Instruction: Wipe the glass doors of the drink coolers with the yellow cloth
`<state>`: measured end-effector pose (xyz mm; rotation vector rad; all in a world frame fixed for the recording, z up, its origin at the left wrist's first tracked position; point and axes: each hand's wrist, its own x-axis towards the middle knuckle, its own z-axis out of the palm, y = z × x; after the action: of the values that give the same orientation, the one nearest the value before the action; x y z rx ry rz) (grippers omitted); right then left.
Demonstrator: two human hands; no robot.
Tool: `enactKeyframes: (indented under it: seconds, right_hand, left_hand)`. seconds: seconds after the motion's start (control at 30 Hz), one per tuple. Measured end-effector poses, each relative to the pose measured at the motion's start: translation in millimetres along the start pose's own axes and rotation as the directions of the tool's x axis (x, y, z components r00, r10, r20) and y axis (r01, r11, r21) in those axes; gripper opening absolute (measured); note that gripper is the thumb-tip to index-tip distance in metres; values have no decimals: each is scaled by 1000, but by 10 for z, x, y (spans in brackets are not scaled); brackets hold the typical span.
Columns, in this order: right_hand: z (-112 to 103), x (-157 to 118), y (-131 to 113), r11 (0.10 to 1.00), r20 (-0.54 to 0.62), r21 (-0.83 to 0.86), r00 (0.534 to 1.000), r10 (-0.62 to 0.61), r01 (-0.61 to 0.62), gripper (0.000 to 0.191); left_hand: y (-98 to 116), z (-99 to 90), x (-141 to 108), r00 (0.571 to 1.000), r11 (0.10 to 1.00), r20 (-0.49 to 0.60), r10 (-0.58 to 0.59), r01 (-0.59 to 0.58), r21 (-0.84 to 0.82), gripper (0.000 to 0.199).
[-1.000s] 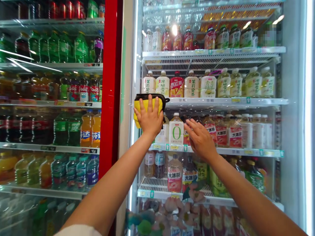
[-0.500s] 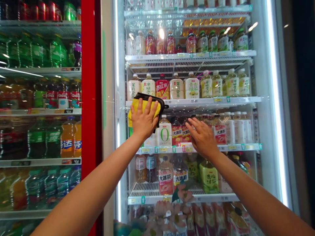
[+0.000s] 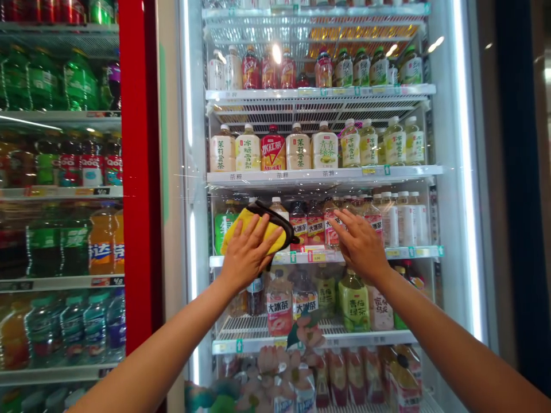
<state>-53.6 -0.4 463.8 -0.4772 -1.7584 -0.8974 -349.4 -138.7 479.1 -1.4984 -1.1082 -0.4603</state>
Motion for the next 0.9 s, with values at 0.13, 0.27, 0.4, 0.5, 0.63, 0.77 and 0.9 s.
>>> enactKeyframes:
  seconds: [0.13, 0.27, 0.4, 0.5, 0.63, 0.77, 0.9]
  right_hand:
    - [-36, 9, 186, 1000, 11, 18, 1000, -1, 0, 50]
    - [-56, 81, 291, 999, 13, 44, 999, 31, -31, 53]
    - [-52, 63, 294, 995, 8, 58, 997, 81, -81, 55]
    - [-46, -43, 282, 994, 11, 59, 996, 89, -89, 54]
    - [-56, -219, 334, 995, 12, 56, 997, 76, -77, 54]
    - [-94, -310, 503, 995, 7, 45, 996, 84, -84, 56]
    - [-141, -307, 706, 993, 8, 34, 994, 112, -112, 60]
  left_hand:
    - [-96, -47, 386, 976, 977, -39, -213, 212, -26, 63]
    - [147, 29, 1094, 925, 930, -111, -362, 352, -107, 64]
    - [505, 128, 1314, 937, 940, -117, -330, 315, -131, 66]
    - [646, 145, 1023, 989, 985, -65, -137, 129, -113, 70]
    - [579, 101, 574, 995, 993, -18, -94, 93, -70, 69]
    - [476, 72, 735, 969, 968, -31, -244, 241, -69, 64]
    - [598, 128, 1422, 920, 921, -106, -378, 361, -145, 63]
